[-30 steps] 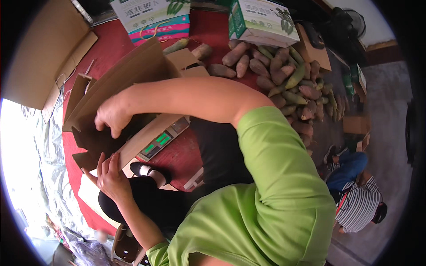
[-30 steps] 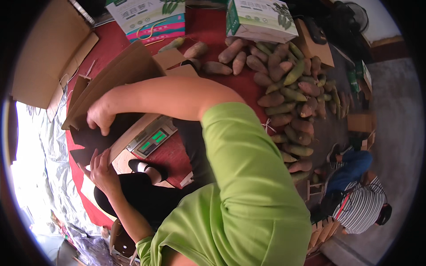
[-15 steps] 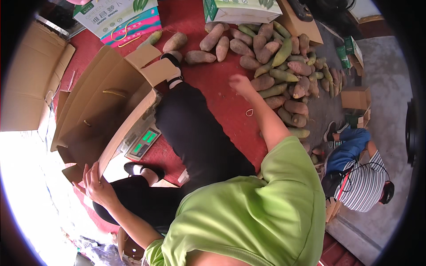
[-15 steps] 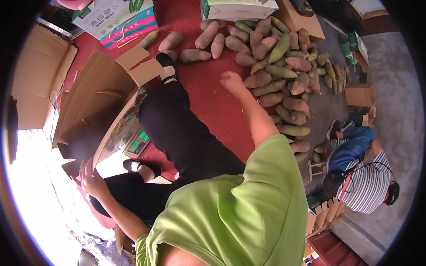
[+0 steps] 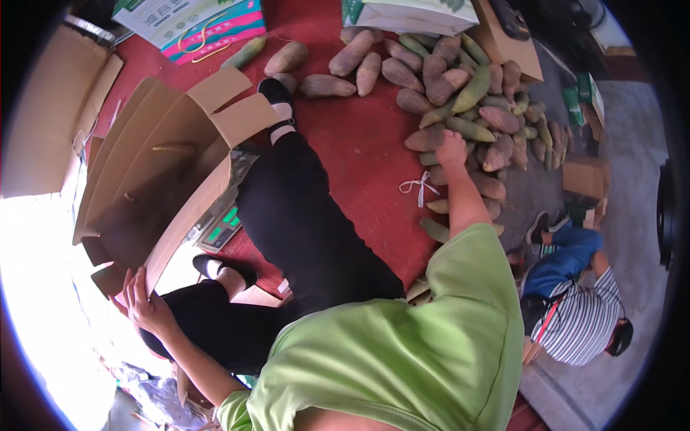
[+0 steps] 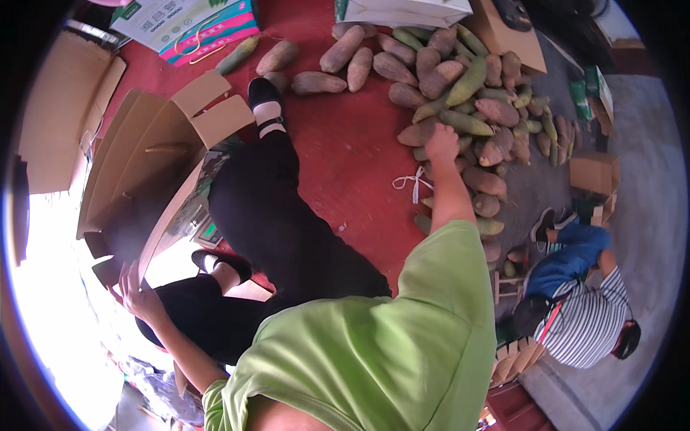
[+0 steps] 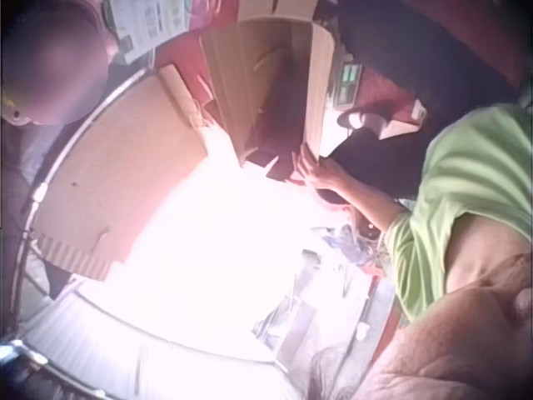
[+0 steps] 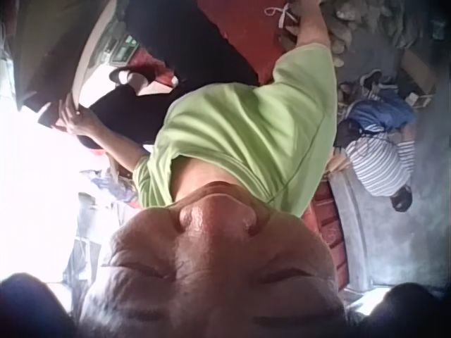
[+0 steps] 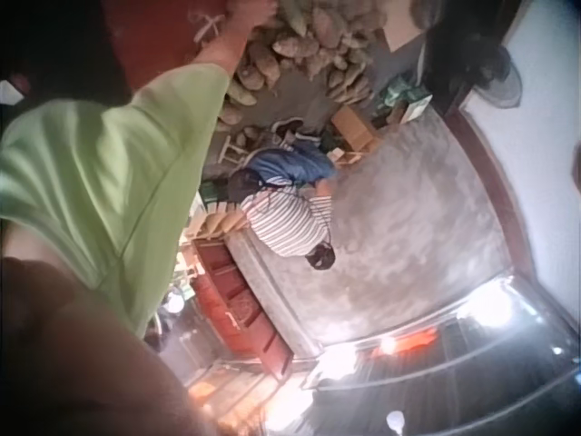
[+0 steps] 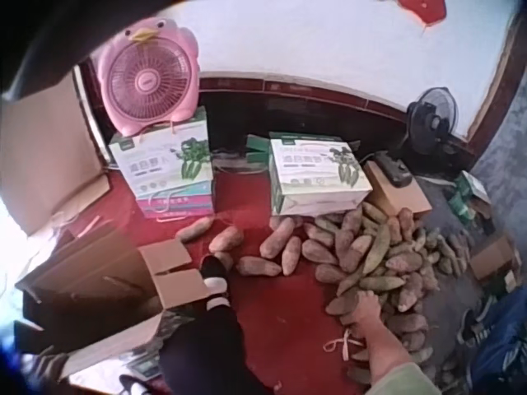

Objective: Weighing and packaging green radishes into cardboard boxes.

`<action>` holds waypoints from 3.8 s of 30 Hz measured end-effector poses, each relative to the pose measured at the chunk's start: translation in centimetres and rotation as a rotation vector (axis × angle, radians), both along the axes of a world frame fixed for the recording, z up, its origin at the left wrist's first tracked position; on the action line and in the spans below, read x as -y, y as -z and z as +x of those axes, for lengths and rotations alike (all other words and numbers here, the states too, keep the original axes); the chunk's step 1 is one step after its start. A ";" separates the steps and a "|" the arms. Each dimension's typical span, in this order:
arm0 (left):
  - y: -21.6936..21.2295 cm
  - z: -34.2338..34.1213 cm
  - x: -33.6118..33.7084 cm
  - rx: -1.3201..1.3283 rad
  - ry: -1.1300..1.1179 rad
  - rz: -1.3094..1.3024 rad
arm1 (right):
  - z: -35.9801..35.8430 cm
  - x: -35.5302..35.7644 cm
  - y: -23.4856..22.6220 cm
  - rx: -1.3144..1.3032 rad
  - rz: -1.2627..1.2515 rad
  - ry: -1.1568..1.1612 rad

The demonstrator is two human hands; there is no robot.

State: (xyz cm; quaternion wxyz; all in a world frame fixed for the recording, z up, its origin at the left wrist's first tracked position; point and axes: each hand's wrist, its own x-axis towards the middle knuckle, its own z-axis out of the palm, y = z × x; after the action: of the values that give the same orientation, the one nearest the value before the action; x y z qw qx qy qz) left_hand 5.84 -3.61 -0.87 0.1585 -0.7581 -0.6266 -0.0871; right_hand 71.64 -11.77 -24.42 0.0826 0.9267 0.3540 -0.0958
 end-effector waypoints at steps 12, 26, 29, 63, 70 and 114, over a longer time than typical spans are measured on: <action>-0.2 1.0 0.0 0.050 -0.013 0.011 | 4.3 -2.1 -1.7 0.165 -0.330 -0.187; -1.2 1.5 -0.2 0.123 -0.041 -0.035 | 5.7 -1.3 -0.6 0.320 -0.374 -0.252; -1.2 1.4 -0.5 0.125 -0.025 -0.018 | 5.4 -0.7 -1.0 0.359 -0.408 -0.333; -1.6 -0.1 0.5 0.217 -0.023 -0.001 | -38.5 -23.2 -32.9 -1.019 0.585 -1.331; -1.5 -0.1 -0.2 0.274 0.003 -0.010 | -48.6 -27.3 -22.4 -0.625 0.208 -1.646; 0.2 -0.3 0.0 0.002 0.074 -0.007 | 3.8 0.1 3.4 -0.184 0.186 0.287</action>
State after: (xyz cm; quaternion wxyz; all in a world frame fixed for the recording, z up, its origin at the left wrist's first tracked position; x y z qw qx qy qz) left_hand 5.51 -3.59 -1.10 0.1518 -0.7813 -0.5985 -0.0913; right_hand 75.46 -11.84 -27.85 -0.0506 0.9587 0.2315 -0.1576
